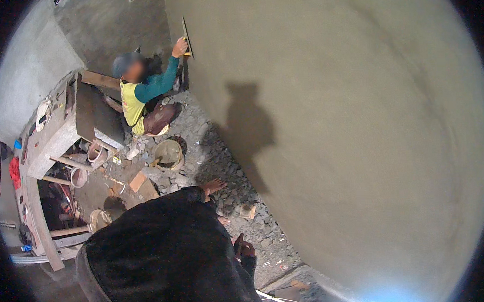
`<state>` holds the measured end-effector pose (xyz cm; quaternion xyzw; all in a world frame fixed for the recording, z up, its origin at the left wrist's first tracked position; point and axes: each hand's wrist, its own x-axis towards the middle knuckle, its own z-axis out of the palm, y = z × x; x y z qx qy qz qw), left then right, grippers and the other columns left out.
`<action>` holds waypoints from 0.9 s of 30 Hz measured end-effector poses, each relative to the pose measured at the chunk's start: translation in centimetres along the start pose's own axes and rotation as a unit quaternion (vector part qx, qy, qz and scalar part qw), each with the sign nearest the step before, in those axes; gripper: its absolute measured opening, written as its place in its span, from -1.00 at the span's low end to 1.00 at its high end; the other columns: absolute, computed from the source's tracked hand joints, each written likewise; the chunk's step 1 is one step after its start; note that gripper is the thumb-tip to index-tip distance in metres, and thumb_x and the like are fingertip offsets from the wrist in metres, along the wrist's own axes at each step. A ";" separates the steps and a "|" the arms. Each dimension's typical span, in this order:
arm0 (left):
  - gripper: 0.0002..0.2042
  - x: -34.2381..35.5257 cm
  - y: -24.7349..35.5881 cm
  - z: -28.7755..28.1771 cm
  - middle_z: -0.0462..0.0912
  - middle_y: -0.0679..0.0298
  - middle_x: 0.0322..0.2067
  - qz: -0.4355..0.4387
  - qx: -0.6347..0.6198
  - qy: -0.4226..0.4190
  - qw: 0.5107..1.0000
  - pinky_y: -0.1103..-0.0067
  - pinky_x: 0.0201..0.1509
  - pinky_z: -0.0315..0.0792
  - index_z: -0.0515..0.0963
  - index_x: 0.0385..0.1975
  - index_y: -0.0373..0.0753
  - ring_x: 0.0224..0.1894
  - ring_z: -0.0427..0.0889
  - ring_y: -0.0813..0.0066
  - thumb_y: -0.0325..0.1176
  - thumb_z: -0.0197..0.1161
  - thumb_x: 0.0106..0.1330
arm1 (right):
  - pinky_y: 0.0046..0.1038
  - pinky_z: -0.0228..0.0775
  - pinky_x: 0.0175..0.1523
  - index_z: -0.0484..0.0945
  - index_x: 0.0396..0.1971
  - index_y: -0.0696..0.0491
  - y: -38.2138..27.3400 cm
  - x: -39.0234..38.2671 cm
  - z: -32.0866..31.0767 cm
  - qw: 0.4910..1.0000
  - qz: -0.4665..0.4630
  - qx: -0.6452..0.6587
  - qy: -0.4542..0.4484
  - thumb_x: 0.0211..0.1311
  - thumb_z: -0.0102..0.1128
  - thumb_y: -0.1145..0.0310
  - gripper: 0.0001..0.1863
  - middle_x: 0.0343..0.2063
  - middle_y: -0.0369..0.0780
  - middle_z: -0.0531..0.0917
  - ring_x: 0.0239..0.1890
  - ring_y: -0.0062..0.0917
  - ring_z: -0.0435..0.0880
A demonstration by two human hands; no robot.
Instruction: The person smooths a freshly plastered wall using a pink sanding block. They repeatedly rub the block over the wall surface and occasionally touch the wall with their hand to check the finish. Another worker is visible in the background also smoothing a wall.
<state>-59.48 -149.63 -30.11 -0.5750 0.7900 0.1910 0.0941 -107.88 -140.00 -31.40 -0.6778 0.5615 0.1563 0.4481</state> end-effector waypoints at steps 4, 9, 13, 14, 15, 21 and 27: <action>-0.24 1.6 1.6 0.4 0.12 0.18 0.68 0.015 -0.017 -0.032 0.999 -0.03 0.75 0.07 -0.25 0.73 -0.04 0.65 0.17 -0.16 0.04 -0.03 0.74 | -0.22 0.60 0.35 0.74 0.17 -0.05 4.0 0.2 2.2 0.993 -0.031 -0.097 -0.065 0.38 0.42 -0.14 -0.44 0.13 -0.31 0.86 0.23 -0.41 0.79; -0.42 -5.4 -2.2 1.0 0.41 0.16 0.41 -0.184 -0.128 -0.252 0.941 0.03 0.56 0.29 0.17 0.44 -0.07 0.42 0.42 -0.09 0.10 0.11 0.62 | -0.22 0.58 0.33 0.74 0.18 -0.18 7.6 3.5 9.3 0.994 0.007 0.093 0.054 0.31 0.36 -0.05 -0.50 0.16 -0.36 0.82 0.25 -0.37 0.75; -0.51 -10.3 -4.8 -3.3 0.64 0.14 0.19 -0.194 -0.073 -0.268 0.941 0.08 0.41 0.47 0.50 0.21 -0.10 0.24 0.61 -0.04 0.14 0.23 0.52 | -0.15 0.67 0.18 0.72 0.20 -0.15 9.3 5.5 9.7 0.991 0.001 0.099 0.089 0.32 0.39 0.07 -0.53 0.12 -0.27 0.83 0.13 -0.30 0.80; -0.52 -7.0 -4.4 -6.3 0.69 0.14 0.14 -0.146 -0.030 -0.265 0.953 0.09 0.37 0.51 0.58 0.15 -0.11 0.19 0.66 -0.03 0.15 0.25 0.49 | -0.14 0.66 0.19 0.70 0.22 -0.12 10.4 4.4 12.3 0.961 0.037 0.217 0.171 0.36 0.37 0.08 -0.53 0.11 -0.24 0.83 0.13 -0.28 0.80; -0.52 -9.5 -5.8 -6.4 0.75 0.13 0.09 -0.168 -0.047 -0.267 0.948 0.10 0.33 0.55 0.67 0.09 -0.11 0.15 0.71 -0.02 0.16 0.28 0.46 | -0.14 0.65 0.20 0.69 0.24 -0.08 9.6 6.2 12.5 0.935 0.023 0.299 0.187 0.39 0.34 0.09 -0.52 0.11 -0.21 0.82 0.13 -0.26 0.80; -0.48 0.8 -5.2 -12.7 0.85 0.02 0.01 -0.094 -0.045 -0.265 0.959 0.17 0.23 0.66 0.76 0.15 -0.11 0.06 0.81 -0.05 0.14 0.38 0.38 | -0.13 0.60 0.31 0.56 0.37 0.06 5.1 7.7 20.7 0.735 0.039 0.571 0.364 0.37 0.39 0.14 -0.38 0.13 -0.06 0.79 0.21 -0.15 0.75; -0.50 5.8 -2.0 -13.3 0.86 0.02 -0.02 -0.015 -0.109 -0.259 0.960 0.18 0.15 0.68 0.75 0.15 -0.14 -0.02 0.84 0.03 0.05 0.47 0.34 | -0.15 0.58 0.31 0.57 0.37 0.05 -1.9 5.2 24.6 0.807 0.171 0.487 0.287 0.45 0.26 0.22 -0.47 0.14 -0.02 0.78 0.21 -0.13 0.75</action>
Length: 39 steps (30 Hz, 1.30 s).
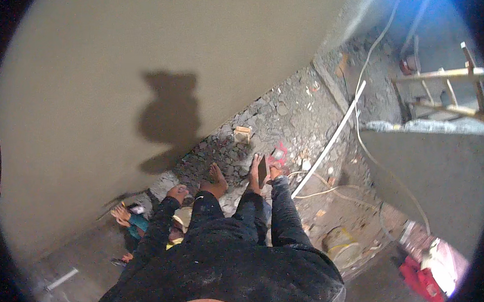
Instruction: The person smooths a freshly plastered wall using a pink sanding block. They repeatedly rub the block over the wall surface and occasionally touch the wall with their hand to check the finish. Another worker is visible in the background also smoothing a wall.
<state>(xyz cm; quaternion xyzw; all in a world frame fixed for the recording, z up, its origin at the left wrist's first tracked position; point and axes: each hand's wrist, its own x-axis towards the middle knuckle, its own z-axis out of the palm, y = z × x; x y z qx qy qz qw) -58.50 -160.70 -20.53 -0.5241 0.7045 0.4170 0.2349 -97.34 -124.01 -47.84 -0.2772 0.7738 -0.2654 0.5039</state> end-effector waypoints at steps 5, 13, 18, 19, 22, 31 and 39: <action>-0.50 3.9 2.7 0.4 0.88 0.10 -0.08 0.063 0.089 -0.091 0.990 0.30 0.15 0.68 0.68 0.22 -0.22 -0.03 0.85 0.21 -0.04 0.45 0.42 | -0.16 0.57 0.30 0.58 0.36 0.05 0.5 -2.3 4.2 0.998 0.022 0.023 0.049 0.52 0.15 0.29 -0.52 0.15 0.01 0.77 0.21 -0.10 0.75; -0.45 12.4 0.7 2.6 0.84 0.10 -0.04 0.118 0.054 -0.110 0.985 0.32 0.10 0.66 0.61 0.35 -0.27 -0.03 0.81 0.26 -0.09 0.38 0.47 | -0.21 0.56 0.26 0.65 0.28 0.07 -1.3 2.3 6.7 0.915 0.053 0.141 0.374 0.68 -0.01 0.26 -0.60 0.11 -0.02 0.78 0.17 -0.22 0.76; -0.48 20.3 1.3 3.8 0.83 0.15 -0.08 0.177 0.024 -0.112 0.977 0.35 0.09 0.66 0.60 0.34 -0.28 -0.10 0.81 0.34 -0.15 0.38 0.47 | -0.07 0.56 0.22 0.71 0.14 0.12 3.3 12.7 3.3 0.744 0.123 0.491 0.435 0.62 -0.02 0.15 -0.56 0.04 0.06 0.78 0.11 0.00 0.75; -0.48 21.6 0.6 3.8 0.84 0.14 -0.07 0.171 0.020 -0.102 0.980 0.36 0.11 0.66 0.61 0.34 -0.28 -0.09 0.82 0.32 -0.15 0.39 0.47 | -0.08 0.55 0.20 0.72 0.09 0.13 0.9 15.9 1.6 0.654 0.114 0.616 0.425 0.62 -0.02 0.18 -0.58 -0.01 0.08 0.78 0.07 0.00 0.75; -0.49 27.4 3.8 6.1 0.84 0.11 0.00 0.223 0.039 -0.145 0.963 0.36 0.21 0.63 0.61 0.34 -0.26 0.02 0.82 0.26 -0.15 0.39 0.48 | -0.13 0.53 0.17 0.73 -0.06 0.18 5.1 22.5 -5.5 0.628 0.178 0.413 0.634 0.60 0.01 0.16 -0.58 -0.14 0.05 0.79 0.00 -0.09 0.75; -0.63 37.5 8.3 10.6 0.75 0.06 0.27 0.412 0.025 -0.139 0.900 0.27 0.50 0.51 0.68 0.27 -0.22 0.38 0.69 0.12 -0.21 0.35 0.59 | -0.15 0.76 -0.02 0.70 0.08 0.11 -0.9 36.0 -26.4 0.375 -0.036 0.348 0.858 0.43 0.31 0.37 -0.71 0.08 -0.06 0.68 -0.07 -0.20 0.80; -0.69 37.5 14.6 5.9 0.84 -0.03 0.02 0.641 0.010 0.044 0.766 0.29 0.08 0.73 0.71 0.17 -0.33 0.02 0.86 0.06 -0.41 0.42 0.50 | -0.12 0.75 0.19 0.57 0.41 0.21 -13.1 31.6 -27.2 0.195 -0.428 0.511 0.720 0.62 0.14 0.37 -0.52 0.52 -0.20 0.42 0.25 -0.19 0.72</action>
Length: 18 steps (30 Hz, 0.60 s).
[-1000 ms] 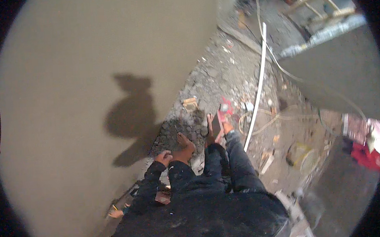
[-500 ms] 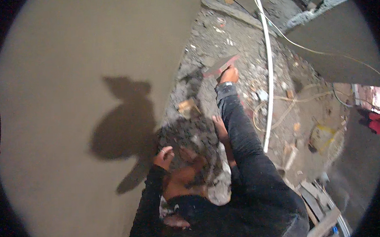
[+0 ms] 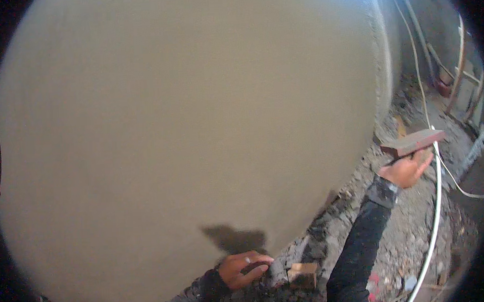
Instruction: The person smooths a freshly plastered wall using a pink sanding block. They repeatedly rub the block over the wall surface and occasionally touch the wall with their hand to check the finish. Another worker is visible in the background also smoothing a wall.
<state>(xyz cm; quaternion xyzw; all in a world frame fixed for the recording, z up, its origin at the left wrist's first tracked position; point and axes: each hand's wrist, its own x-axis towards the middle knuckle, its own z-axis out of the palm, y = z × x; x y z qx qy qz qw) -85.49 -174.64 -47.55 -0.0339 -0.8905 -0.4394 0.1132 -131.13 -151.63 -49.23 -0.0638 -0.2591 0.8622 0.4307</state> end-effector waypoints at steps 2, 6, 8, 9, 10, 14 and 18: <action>-0.71 1.5 3.9 -1.9 0.84 -0.03 0.00 0.071 0.007 0.043 0.997 0.25 0.02 0.73 0.73 0.11 -0.34 -0.02 0.85 0.04 -0.47 0.46 0.44 | -0.16 0.73 0.23 0.56 0.41 0.23 -1.5 -1.1 2.0 0.999 0.030 0.024 0.020 0.63 0.12 0.38 -0.53 0.56 -0.25 0.36 0.27 -0.22 0.72; -0.59 2.6 12.9 -6.0 0.86 0.08 -0.10 0.156 0.273 0.101 0.944 0.34 -0.05 0.70 0.77 0.08 -0.27 -0.12 0.84 0.16 -0.58 0.54 0.18 | -0.27 0.57 0.41 0.71 0.31 0.06 0.2 -1.0 2.3 0.997 0.020 -0.072 0.003 0.47 0.25 0.39 -0.55 0.46 -0.25 0.54 0.43 -0.23 0.55; -0.56 2.8 17.5 -7.5 0.86 0.13 -0.12 0.192 0.401 0.161 0.881 0.35 -0.07 0.68 0.78 0.04 -0.24 -0.17 0.82 0.19 -0.60 0.48 0.08 | -0.33 0.37 0.57 0.78 0.22 0.00 4.2 1.2 -0.5 0.988 -0.050 -0.126 -0.072 0.29 0.40 0.38 -0.53 0.42 -0.22 0.60 0.60 -0.20 0.33; -0.57 2.5 19.0 -8.9 0.86 0.12 -0.11 0.200 0.461 0.191 0.843 0.32 -0.04 0.68 0.79 0.01 -0.25 -0.15 0.81 0.18 -0.58 0.43 0.05 | -0.36 0.28 0.65 0.81 0.17 -0.02 5.3 1.8 -1.3 0.981 -0.089 -0.137 -0.109 0.20 0.47 0.37 -0.52 0.41 -0.20 0.63 0.68 -0.19 0.23; -0.56 2.0 20.4 -10.0 0.85 0.10 -0.09 0.205 0.519 0.220 0.800 0.29 -0.01 0.68 0.79 -0.02 -0.26 -0.12 0.81 0.16 -0.56 0.38 0.01 | -0.37 0.29 0.65 0.80 0.17 -0.01 5.7 1.9 -1.3 0.977 -0.098 -0.146 -0.118 0.15 0.53 0.36 -0.48 0.41 -0.21 0.63 0.68 -0.18 0.23; -0.46 1.4 25.7 -12.6 0.71 -0.02 0.24 0.136 0.670 0.331 0.651 0.13 0.38 0.52 0.75 0.14 -0.25 0.36 0.62 -0.02 -0.39 0.39 0.04 | -0.37 0.34 0.63 0.76 0.21 0.05 6.3 0.8 -0.8 0.965 -0.117 -0.201 -0.126 -0.03 0.68 0.32 -0.32 0.43 -0.20 0.60 0.68 -0.17 0.24; -0.16 3.4 28.9 -16.2 0.32 -0.07 0.61 0.079 0.769 0.329 0.542 0.03 0.70 0.09 0.42 0.58 -0.20 0.66 0.25 -0.10 -0.06 0.36 0.23 | -0.33 0.44 0.55 0.69 0.27 0.08 0.8 -1.1 -0.4 0.732 -0.342 -0.557 -0.192 0.03 0.66 0.34 -0.29 0.52 -0.12 0.48 0.62 -0.19 0.37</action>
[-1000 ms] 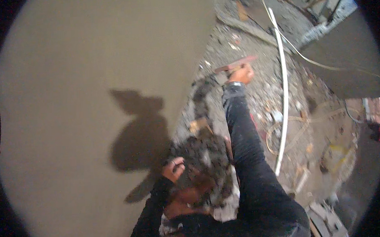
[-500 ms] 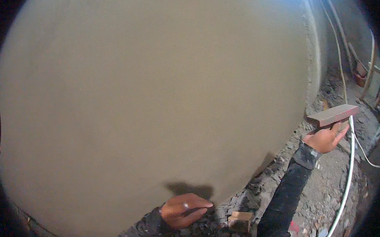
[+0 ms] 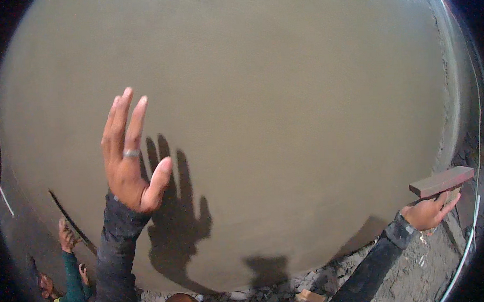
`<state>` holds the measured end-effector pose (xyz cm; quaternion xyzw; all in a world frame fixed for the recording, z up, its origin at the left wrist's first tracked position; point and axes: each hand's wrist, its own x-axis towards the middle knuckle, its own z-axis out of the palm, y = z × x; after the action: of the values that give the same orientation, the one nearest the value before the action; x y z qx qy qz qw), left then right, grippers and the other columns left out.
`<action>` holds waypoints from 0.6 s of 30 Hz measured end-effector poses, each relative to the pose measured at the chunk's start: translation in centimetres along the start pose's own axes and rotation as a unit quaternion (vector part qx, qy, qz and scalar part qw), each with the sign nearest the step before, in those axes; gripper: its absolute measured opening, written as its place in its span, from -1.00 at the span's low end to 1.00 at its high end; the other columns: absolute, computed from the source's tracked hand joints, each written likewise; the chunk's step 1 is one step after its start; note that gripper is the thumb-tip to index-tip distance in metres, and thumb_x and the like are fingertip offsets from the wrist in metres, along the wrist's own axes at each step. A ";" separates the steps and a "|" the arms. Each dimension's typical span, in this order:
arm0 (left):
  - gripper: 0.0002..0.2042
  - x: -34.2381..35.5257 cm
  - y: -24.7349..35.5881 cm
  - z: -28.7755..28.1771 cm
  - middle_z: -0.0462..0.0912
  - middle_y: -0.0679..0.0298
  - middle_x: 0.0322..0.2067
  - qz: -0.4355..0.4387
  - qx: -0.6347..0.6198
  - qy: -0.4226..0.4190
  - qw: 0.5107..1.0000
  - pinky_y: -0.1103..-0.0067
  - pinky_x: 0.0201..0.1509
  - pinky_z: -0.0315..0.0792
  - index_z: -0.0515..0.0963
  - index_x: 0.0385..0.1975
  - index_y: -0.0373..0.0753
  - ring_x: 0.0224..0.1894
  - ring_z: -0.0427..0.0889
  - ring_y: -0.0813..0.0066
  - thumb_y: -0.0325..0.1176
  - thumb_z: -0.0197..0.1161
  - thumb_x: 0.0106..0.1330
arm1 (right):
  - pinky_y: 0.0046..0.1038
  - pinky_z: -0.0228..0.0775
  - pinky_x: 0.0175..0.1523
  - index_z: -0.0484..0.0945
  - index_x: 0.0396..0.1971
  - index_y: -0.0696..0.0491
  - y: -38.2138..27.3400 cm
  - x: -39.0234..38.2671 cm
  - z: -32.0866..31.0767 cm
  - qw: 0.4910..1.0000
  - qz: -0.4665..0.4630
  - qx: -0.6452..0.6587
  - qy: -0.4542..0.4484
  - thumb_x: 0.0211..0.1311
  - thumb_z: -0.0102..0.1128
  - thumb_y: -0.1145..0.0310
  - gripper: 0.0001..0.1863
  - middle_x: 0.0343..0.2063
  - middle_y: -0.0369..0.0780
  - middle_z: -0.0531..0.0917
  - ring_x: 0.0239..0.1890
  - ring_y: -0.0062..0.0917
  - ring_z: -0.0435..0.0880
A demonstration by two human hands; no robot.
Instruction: The person smooths a freshly plastered wall using a pink sanding block. They repeatedly rub the block over the wall surface and occasionally touch the wall with their hand to check the finish. Another worker is visible in the background also smoothing a wall.
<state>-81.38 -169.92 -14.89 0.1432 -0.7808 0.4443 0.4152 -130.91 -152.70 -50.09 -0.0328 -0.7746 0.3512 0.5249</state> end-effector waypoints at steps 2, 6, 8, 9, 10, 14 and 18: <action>-0.09 1.4 -0.6 0.5 0.17 -0.05 0.70 0.005 0.059 -0.021 0.998 0.01 0.76 -0.07 0.27 0.69 -0.15 0.73 0.10 -0.09 0.08 0.30 0.33 | -0.31 0.47 0.53 0.68 0.29 0.09 -0.6 0.1 0.0 0.995 0.044 0.080 0.026 0.23 0.50 0.35 -0.42 0.55 -0.12 0.45 0.55 -0.18 0.47; -0.07 1.6 -0.1 2.8 0.00 0.07 0.76 0.003 0.136 -0.068 0.988 -0.01 0.81 -0.28 0.13 0.75 -0.06 0.80 -0.08 0.02 0.31 0.12 0.47 | -0.30 0.54 0.44 0.64 0.36 0.12 -3.5 0.1 0.5 0.865 0.267 0.422 0.054 0.60 0.18 0.37 -0.57 0.55 -0.17 0.45 0.39 -0.31 0.62; -0.08 1.2 0.1 3.4 0.01 0.09 0.76 0.002 0.153 -0.076 0.985 -0.01 0.81 -0.30 0.14 0.75 -0.06 0.80 -0.07 0.06 0.32 0.10 0.49 | -0.28 0.60 0.36 0.60 0.40 0.11 -6.2 1.5 -1.3 0.703 0.391 0.583 0.110 0.65 0.14 0.36 -0.57 0.51 -0.16 0.49 0.33 -0.37 0.64; -0.08 1.0 -0.1 3.9 0.03 0.12 0.76 0.003 0.152 -0.071 0.986 -0.01 0.81 -0.31 0.17 0.74 -0.04 0.80 -0.06 0.10 0.32 0.12 0.47 | -0.28 0.63 0.32 0.59 0.42 0.11 -6.4 1.4 -1.4 0.690 0.397 0.594 0.118 0.65 0.14 0.37 -0.56 0.50 -0.14 0.51 0.32 -0.36 0.65; -0.09 1.0 -0.1 4.2 0.06 0.14 0.75 0.000 0.152 -0.069 0.986 -0.02 0.81 -0.29 0.19 0.74 -0.01 0.79 -0.04 0.10 0.35 0.11 0.47 | -0.27 0.65 0.29 0.58 0.43 0.11 -6.5 1.3 -1.3 0.677 0.402 0.604 0.125 0.65 0.15 0.37 -0.55 0.48 -0.13 0.52 0.31 -0.36 0.65; -0.11 1.2 -0.6 5.0 0.14 0.14 0.73 -0.003 0.132 -0.054 0.990 -0.02 0.81 -0.26 0.26 0.71 0.04 0.78 0.01 0.09 0.37 0.12 0.46 | -0.28 0.64 0.29 0.55 0.48 0.10 -6.5 1.4 -1.7 0.675 0.415 0.600 0.115 0.66 0.14 0.36 -0.52 0.47 -0.11 0.53 0.29 -0.34 0.66; -0.13 1.4 -0.6 4.6 0.17 0.12 0.72 -0.010 0.135 -0.050 0.990 -0.01 0.81 -0.24 0.29 0.70 0.01 0.77 0.04 0.07 0.32 0.16 0.45 | -0.27 0.63 0.31 0.53 0.50 0.08 -6.2 0.8 -1.4 0.718 0.387 0.570 0.101 0.68 0.11 0.30 -0.50 0.49 -0.11 0.52 0.32 -0.32 0.65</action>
<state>-84.29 -173.81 -14.70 0.2275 -0.7321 0.5336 0.3572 -128.08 -156.33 -45.62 -0.0589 -0.2900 0.8935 0.3377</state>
